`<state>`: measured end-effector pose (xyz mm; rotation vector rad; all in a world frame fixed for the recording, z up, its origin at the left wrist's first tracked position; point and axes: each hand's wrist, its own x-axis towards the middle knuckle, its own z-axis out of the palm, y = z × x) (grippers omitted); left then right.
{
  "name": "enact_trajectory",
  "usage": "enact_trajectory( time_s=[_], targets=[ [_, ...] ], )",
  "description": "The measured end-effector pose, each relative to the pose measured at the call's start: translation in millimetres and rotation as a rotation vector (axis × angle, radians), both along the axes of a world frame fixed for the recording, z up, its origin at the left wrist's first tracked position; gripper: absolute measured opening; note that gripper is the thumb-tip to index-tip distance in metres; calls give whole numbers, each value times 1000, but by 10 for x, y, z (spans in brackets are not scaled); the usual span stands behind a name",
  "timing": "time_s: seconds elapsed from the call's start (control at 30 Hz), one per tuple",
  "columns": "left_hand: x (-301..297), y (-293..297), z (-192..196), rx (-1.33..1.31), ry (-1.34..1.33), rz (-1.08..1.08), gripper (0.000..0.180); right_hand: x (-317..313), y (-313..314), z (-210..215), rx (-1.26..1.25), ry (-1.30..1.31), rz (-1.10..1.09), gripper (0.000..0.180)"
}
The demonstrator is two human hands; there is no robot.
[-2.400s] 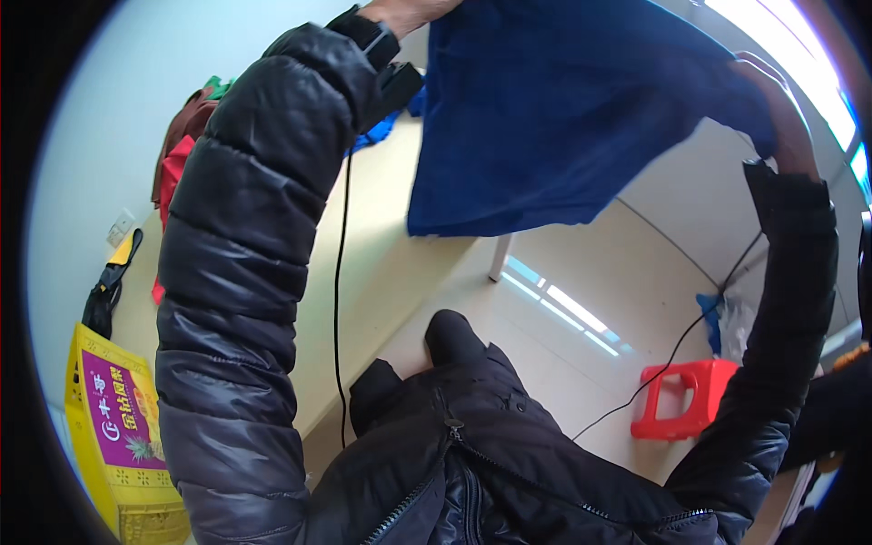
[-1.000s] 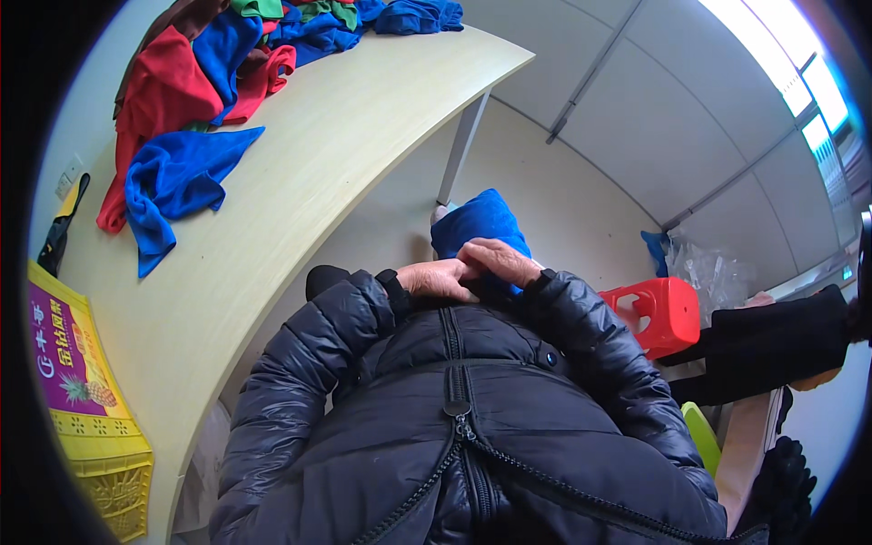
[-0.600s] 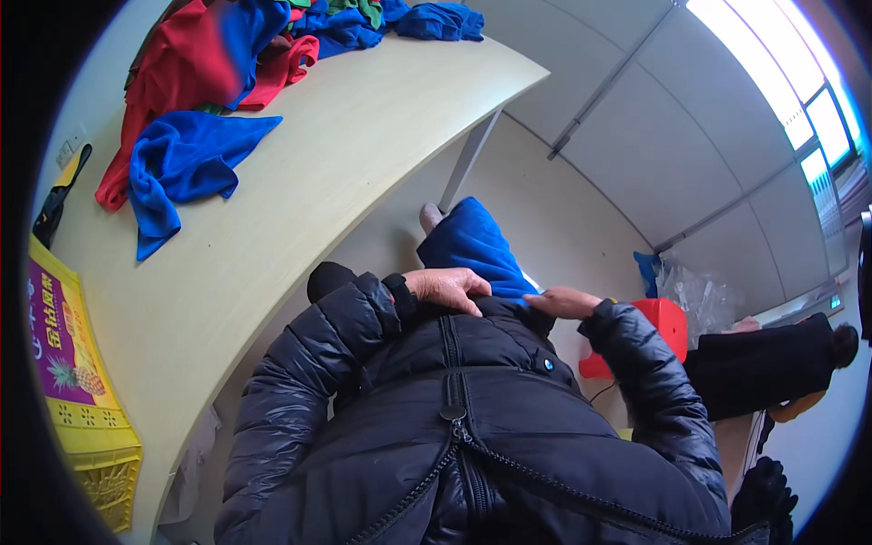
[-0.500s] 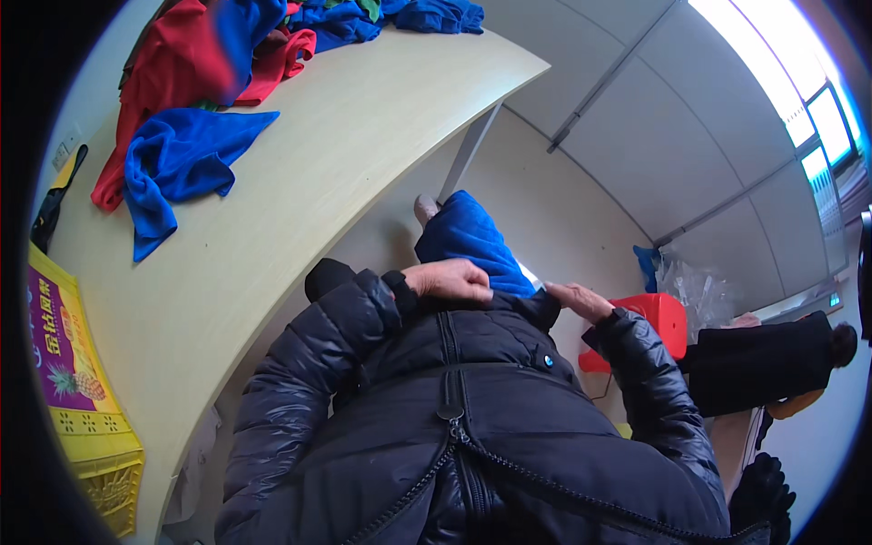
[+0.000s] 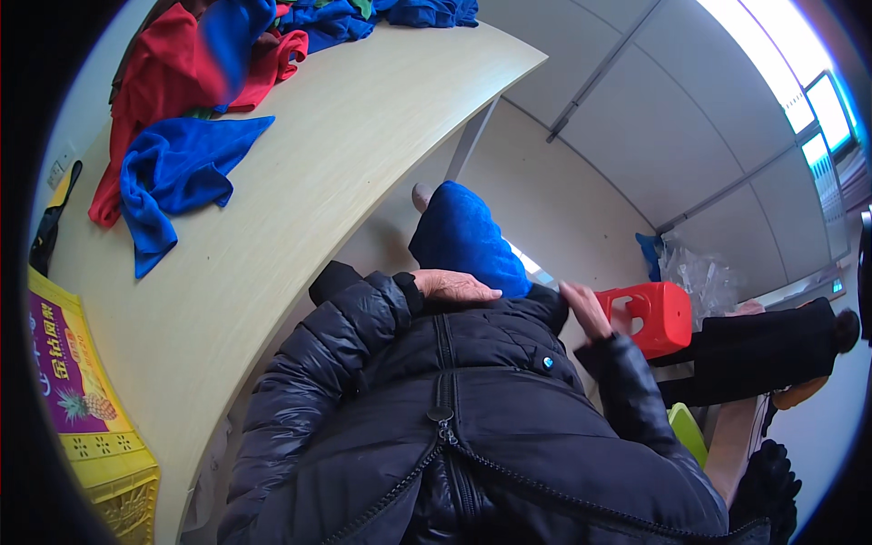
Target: Folding various colored clothes and towels on a table.
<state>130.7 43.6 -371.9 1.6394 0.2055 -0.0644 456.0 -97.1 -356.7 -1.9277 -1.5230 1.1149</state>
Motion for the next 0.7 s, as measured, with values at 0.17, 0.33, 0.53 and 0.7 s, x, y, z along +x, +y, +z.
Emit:
enact_trajectory(
  time_s=[0.17,0.33,0.53,0.7],
  targets=[
    [-87,-114,106,-17,62,-5,54,-132,1030,-757,-2,254,-18,47],
    [-456,24,-199,-208,96,306,57,-216,1634,-642,132,143,198,42],
    [-488,385,-1101,-92,4,722,47,-282,1628,-733,95,113,255,41],
    [-439,469,-1221,-416,148,650,52,-120,1478,-762,120,73,297,40]
  ],
)
